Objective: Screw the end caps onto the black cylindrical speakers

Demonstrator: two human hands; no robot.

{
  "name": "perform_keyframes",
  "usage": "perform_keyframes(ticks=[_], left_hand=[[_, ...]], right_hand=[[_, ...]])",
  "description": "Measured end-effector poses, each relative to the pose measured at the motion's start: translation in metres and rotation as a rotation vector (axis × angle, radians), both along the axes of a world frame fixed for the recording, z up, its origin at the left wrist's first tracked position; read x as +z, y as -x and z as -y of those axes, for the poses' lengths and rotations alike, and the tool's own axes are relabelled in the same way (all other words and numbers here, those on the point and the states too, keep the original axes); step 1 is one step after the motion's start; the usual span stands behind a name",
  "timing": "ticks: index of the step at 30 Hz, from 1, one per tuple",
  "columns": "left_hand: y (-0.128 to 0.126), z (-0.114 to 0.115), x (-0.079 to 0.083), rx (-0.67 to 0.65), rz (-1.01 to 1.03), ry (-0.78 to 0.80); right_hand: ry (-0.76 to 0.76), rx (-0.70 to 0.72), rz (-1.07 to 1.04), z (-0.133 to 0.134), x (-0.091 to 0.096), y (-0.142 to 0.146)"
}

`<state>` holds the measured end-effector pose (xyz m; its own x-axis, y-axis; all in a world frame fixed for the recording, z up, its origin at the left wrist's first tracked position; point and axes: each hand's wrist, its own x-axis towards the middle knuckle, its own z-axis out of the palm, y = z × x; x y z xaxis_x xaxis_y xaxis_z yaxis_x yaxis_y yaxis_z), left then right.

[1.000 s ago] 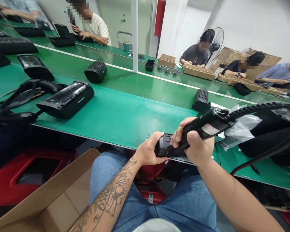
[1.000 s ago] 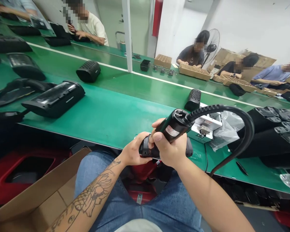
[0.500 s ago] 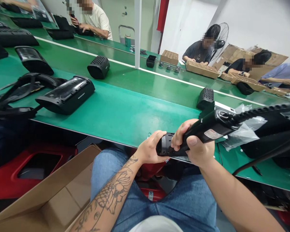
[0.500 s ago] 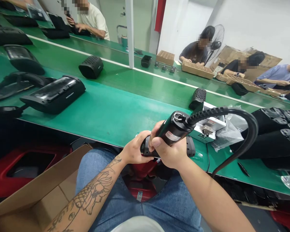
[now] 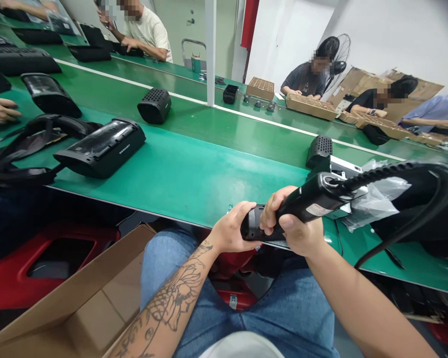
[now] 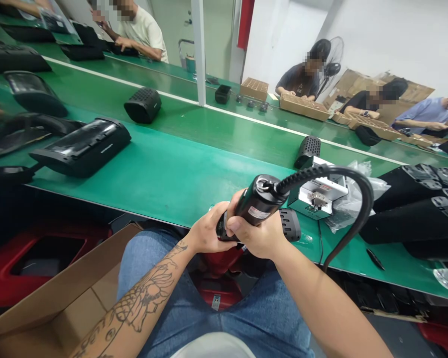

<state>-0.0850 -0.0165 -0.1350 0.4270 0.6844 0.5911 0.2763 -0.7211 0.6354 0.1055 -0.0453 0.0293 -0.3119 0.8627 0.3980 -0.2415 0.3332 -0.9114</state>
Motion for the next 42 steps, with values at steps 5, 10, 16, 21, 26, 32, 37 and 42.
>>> perform_keyframes(ticks=[5, 10, 16, 21, 26, 32, 37, 42], left_hand=[[-0.002, 0.01, -0.002, 0.105, -0.055, -0.089], [-0.032, 0.077, -0.021, 0.536, -0.081, -0.218], [-0.077, 0.174, -0.048, 0.46, -0.075, -0.201], [-0.092, 0.145, -0.013, 0.061, -0.141, -0.504], [-0.082, 0.047, 0.079, -0.192, -0.559, -0.405], [-0.101, -0.003, 0.119, -0.076, -0.859, -0.16], [-0.112, 0.005, 0.112, 0.166, -0.92, -0.115], [-0.11, 0.007, 0.111, 0.182, -0.896, -0.097]], right_hand=[[-0.018, -0.103, -0.092, 0.012, 0.023, -0.002], [-0.211, -0.433, -0.162, -0.001, 0.055, -0.061], [-0.298, -1.179, 0.142, -0.052, 0.038, -0.165], [-0.225, -1.228, 0.151, -0.069, 0.006, -0.204], [-0.184, -1.181, 0.096, -0.065, -0.003, -0.21], [-0.185, -1.159, -0.034, -0.03, 0.031, -0.189], [-0.214, -0.682, -0.154, 0.027, 0.049, -0.157], [-0.22, -0.428, -0.132, 0.046, 0.029, -0.127]])
